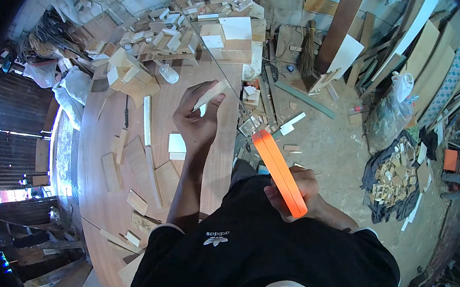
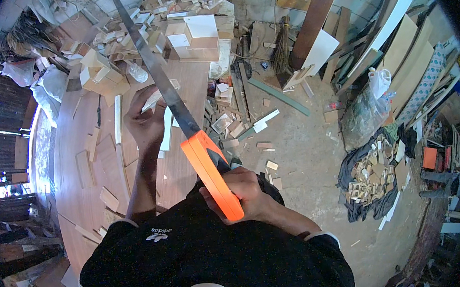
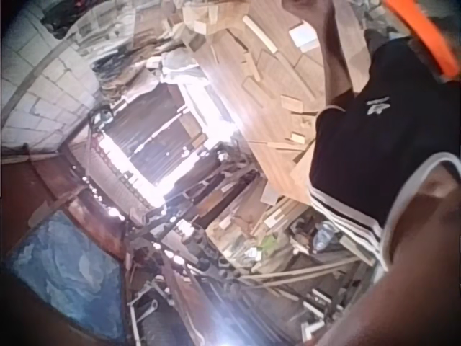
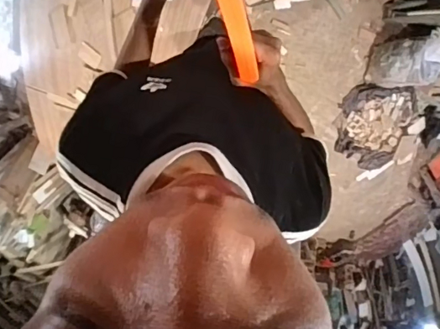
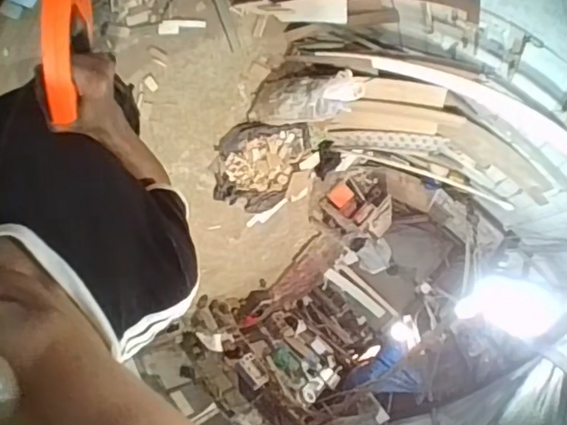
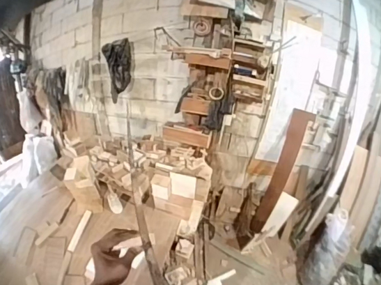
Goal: Sawing a small wooden block and checking its fit into an L-shaped wooden frame.
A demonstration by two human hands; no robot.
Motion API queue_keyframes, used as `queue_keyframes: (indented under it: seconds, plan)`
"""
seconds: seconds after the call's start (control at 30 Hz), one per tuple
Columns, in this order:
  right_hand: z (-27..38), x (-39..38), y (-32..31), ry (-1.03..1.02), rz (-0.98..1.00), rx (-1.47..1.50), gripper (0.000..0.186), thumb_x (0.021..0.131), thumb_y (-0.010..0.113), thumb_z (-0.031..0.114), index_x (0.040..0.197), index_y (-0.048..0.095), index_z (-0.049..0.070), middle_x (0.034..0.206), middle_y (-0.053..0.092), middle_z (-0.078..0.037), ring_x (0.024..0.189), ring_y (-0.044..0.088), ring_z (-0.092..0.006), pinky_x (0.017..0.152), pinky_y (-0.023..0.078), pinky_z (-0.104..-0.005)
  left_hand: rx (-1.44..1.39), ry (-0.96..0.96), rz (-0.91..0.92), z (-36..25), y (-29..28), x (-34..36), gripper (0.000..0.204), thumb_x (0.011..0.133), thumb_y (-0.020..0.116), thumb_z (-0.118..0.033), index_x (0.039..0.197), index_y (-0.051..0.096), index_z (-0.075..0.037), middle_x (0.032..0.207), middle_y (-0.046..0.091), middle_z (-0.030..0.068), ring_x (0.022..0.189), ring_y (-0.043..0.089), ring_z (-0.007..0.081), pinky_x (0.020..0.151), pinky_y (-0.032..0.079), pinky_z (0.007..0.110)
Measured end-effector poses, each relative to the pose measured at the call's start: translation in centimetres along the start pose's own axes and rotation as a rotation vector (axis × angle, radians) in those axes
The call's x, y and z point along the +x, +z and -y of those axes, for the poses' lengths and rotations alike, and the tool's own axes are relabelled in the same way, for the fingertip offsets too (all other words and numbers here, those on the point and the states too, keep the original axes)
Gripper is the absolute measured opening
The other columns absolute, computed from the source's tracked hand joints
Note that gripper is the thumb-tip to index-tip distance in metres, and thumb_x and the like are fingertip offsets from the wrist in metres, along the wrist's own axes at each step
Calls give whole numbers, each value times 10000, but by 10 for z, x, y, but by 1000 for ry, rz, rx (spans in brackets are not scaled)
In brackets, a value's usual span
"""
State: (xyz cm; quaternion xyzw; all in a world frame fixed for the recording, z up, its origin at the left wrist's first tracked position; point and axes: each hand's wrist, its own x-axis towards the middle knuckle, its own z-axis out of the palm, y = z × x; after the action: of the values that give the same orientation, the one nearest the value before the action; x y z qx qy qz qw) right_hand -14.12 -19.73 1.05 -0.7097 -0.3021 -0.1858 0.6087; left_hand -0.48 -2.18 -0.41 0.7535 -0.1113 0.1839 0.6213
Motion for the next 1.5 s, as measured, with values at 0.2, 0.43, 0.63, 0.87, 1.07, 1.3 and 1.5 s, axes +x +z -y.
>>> queue_keyframes:
  seconds: [0.2, 0.43, 0.63, 0.87, 1.07, 1.3, 1.5]
  plan:
    - [-2, 3, -2, 10, 6, 23, 108, 710, 697, -10, 775, 612, 5, 602, 601, -70, 482, 598, -198, 459, 464, -302, -49, -21, -7, -3, -4, 0, 251, 767, 686, 44, 1012, 671, -12, 1029, 634, 112, 945, 608, 170, 778, 499, 261]
    - [-19, -12, -7, -73, -127, 119, 131, 704, 689, -13, 690, 568, 35, 586, 579, -59, 450, 561, -192, 429, 407, -280, 112, 242, -24, 1, -8, 0, 289, 696, 723, 62, 966, 686, -33, 1035, 634, 127, 992, 599, 219, 815, 506, 321]
    - [-11, 1, -20, 57, -249, 60, 214, 808, 661, 60, 629, 548, 28, 576, 580, -56, 473, 563, -155, 443, 439, -267, 162, 596, -113, -8, 14, -14, 308, 586, 793, 12, 853, 724, -127, 1062, 632, 92, 1047, 564, 307, 877, 484, 371]
    - [-12, 6, -13, 279, -443, -181, 225, 861, 657, 147, 994, 668, -35, 605, 551, -9, 477, 462, -61, 443, 357, -209, 271, 708, -14, -23, 26, -33, 288, 604, 814, -54, 849, 747, -191, 1092, 618, 90, 947, 543, 263, 780, 468, 341]
    - [-28, 12, -9, 230, -609, -194, 377, 842, 702, 184, 1119, 601, -52, 599, 469, 62, 524, 405, -12, 461, 304, -179, 168, 686, 23, -21, 50, -54, 273, 677, 768, 19, 909, 727, -118, 1146, 505, 149, 963, 549, 249, 755, 483, 302]
    - [-27, 16, -16, 393, -687, -186, 321, 846, 694, 155, 1087, 615, -42, 592, 459, 72, 530, 400, -8, 460, 301, -185, 12, 425, 197, -37, 71, -62, 502, 630, 781, -15, 1101, 616, 45, 1180, 430, 157, 1031, 530, 263, 847, 472, 333]
    - [-35, 5, -18, 516, -706, -177, 298, 847, 692, 143, 1081, 624, -29, 567, 408, 85, 517, 357, -7, 473, 284, -186, -362, 41, 363, -19, 70, -59, 507, 847, 629, -114, 1278, 430, 64, 1278, 370, 176, 1126, 471, 217, 909, 437, 313]
